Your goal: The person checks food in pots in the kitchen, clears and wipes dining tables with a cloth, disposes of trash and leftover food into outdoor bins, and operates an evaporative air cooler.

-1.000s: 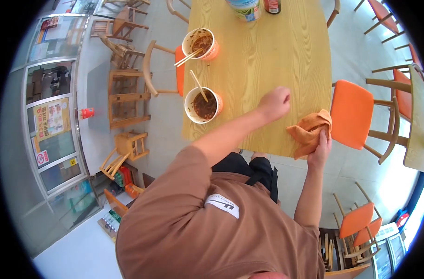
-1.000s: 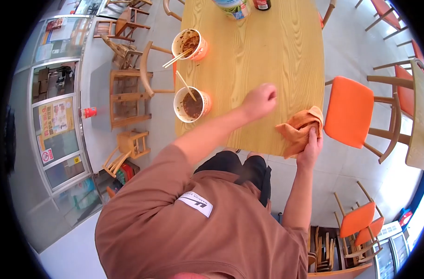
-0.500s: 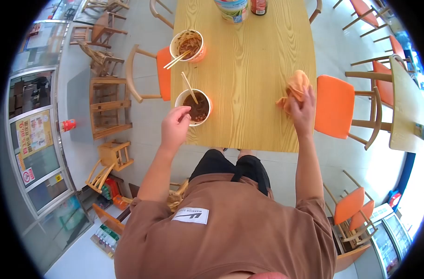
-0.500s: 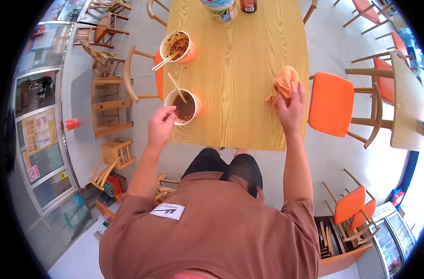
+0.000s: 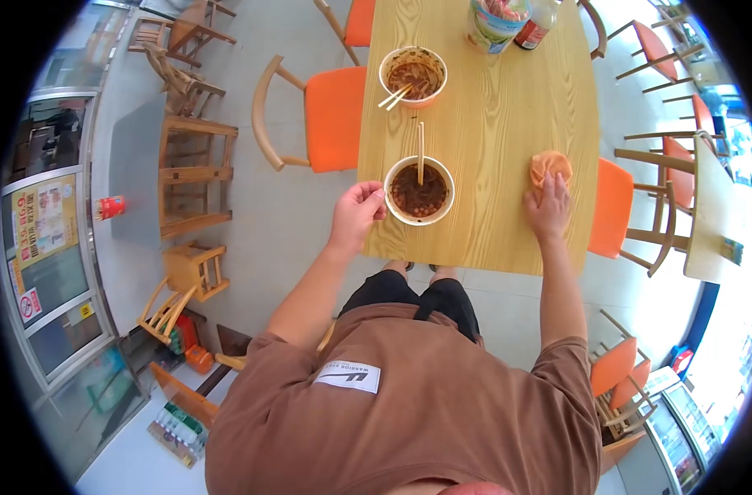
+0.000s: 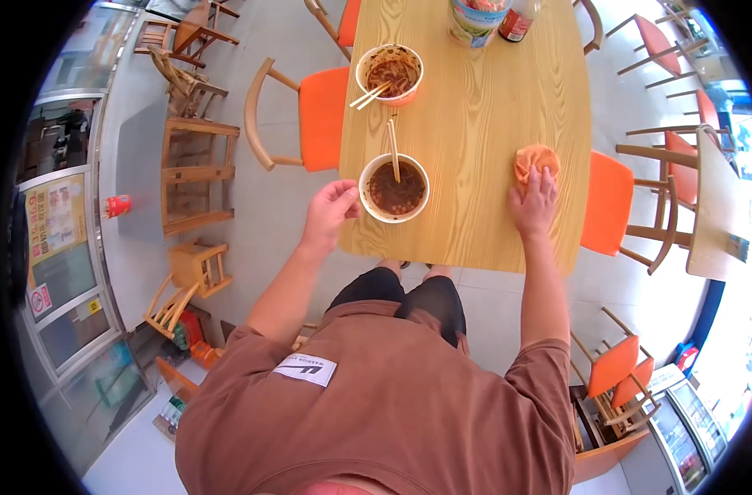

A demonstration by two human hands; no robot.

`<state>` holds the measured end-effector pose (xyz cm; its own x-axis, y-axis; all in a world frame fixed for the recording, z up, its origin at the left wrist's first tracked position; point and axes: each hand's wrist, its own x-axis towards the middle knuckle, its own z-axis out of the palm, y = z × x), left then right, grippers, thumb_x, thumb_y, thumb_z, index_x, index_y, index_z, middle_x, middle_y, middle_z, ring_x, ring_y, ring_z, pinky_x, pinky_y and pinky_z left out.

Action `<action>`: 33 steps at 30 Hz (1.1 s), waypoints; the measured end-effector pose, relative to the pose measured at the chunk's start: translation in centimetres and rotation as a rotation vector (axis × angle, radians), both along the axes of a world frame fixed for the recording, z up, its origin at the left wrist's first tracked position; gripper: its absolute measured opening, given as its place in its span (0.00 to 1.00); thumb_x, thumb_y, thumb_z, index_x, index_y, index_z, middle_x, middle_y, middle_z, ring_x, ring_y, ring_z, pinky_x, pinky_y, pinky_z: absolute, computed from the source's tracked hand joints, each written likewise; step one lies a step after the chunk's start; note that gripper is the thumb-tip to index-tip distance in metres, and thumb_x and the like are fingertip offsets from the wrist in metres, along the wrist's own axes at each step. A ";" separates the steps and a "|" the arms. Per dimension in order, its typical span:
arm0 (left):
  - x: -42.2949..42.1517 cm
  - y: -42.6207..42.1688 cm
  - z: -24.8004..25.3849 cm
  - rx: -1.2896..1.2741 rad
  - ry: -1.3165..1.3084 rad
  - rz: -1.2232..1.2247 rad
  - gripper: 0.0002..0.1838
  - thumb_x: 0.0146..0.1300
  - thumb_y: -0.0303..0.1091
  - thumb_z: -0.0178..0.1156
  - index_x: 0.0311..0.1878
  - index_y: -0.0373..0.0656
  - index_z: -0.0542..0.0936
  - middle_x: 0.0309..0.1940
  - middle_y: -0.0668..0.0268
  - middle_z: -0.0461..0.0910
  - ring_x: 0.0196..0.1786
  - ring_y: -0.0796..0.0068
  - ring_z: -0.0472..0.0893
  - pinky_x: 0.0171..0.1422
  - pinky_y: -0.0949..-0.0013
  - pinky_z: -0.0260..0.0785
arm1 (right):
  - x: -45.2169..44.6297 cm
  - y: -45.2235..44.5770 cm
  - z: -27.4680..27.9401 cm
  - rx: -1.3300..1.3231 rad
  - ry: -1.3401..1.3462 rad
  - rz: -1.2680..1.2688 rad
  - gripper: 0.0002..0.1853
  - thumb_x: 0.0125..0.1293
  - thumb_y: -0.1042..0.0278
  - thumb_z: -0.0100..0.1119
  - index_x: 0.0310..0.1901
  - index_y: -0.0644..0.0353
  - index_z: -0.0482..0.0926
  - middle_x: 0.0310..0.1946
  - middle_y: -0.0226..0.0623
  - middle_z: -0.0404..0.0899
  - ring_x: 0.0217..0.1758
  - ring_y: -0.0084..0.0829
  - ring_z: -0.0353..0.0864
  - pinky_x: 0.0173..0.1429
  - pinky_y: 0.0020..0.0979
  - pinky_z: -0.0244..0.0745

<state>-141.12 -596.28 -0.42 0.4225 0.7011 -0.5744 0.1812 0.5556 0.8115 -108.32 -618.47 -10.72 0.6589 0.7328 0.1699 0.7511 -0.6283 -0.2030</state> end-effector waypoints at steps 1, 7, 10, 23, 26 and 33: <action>0.0 0.3 -0.5 0.025 0.030 -0.039 0.11 0.65 0.33 0.61 0.46 0.37 0.77 0.34 0.70 0.78 0.34 0.83 0.75 0.39 0.76 0.72 | -1.0 0.2 0.1 -0.004 0.013 0.019 0.34 0.57 0.60 0.64 0.66 0.53 0.66 0.68 0.47 0.60 0.69 0.50 0.59 0.71 0.43 0.59; 1.0 2.2 -3.4 0.056 0.150 -0.259 0.11 0.62 0.35 0.63 0.38 0.39 0.75 0.31 0.70 0.76 0.31 0.82 0.75 0.33 0.74 0.72 | -5.8 0.6 2.0 -0.053 0.087 0.022 0.31 0.55 0.64 0.63 0.62 0.57 0.69 0.62 0.47 0.66 0.62 0.51 0.66 0.65 0.44 0.65; 1.7 3.1 -6.2 0.205 0.198 -0.330 0.09 0.61 0.33 0.62 0.33 0.39 0.73 0.27 0.70 0.75 0.29 0.81 0.74 0.32 0.73 0.71 | -5.8 0.7 1.7 0.083 0.144 0.006 0.27 0.55 0.67 0.63 0.59 0.60 0.72 0.57 0.47 0.71 0.57 0.49 0.72 0.60 0.43 0.69; 11.8 5.7 -2.3 0.787 0.445 -0.306 0.16 0.62 0.33 0.55 0.53 0.41 0.72 0.21 0.54 0.76 0.26 0.50 0.77 0.34 0.51 0.68 | 5.8 1.3 -1.0 -0.036 0.017 -0.439 0.37 0.63 0.51 0.56 0.71 0.57 0.58 0.71 0.57 0.55 0.75 0.50 0.51 0.77 0.44 0.44; 13.5 6.6 -1.6 0.763 0.536 -0.367 0.25 0.63 0.33 0.53 0.64 0.41 0.67 0.23 0.53 0.78 0.27 0.49 0.78 0.34 0.50 0.69 | 8.3 5.6 -2.8 0.121 -0.083 -0.424 0.33 0.61 0.54 0.58 0.66 0.57 0.64 0.67 0.55 0.60 0.74 0.50 0.53 0.76 0.46 0.47; 14.5 8.4 -5.9 0.893 0.487 -0.400 0.19 0.66 0.30 0.51 0.60 0.38 0.70 0.39 0.54 0.81 0.40 0.61 0.81 0.45 0.61 0.72 | 5.0 15.1 -1.4 0.436 -0.018 0.081 0.16 0.56 0.70 0.59 0.48 0.57 0.75 0.54 0.48 0.74 0.60 0.49 0.71 0.65 0.45 0.66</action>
<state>-126.64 -587.93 -6.34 0.5776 0.8109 -0.0943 0.6286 -0.3680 0.6852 -103.36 -603.34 -12.13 0.5959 0.6395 0.4857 0.8005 -0.4256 -0.4220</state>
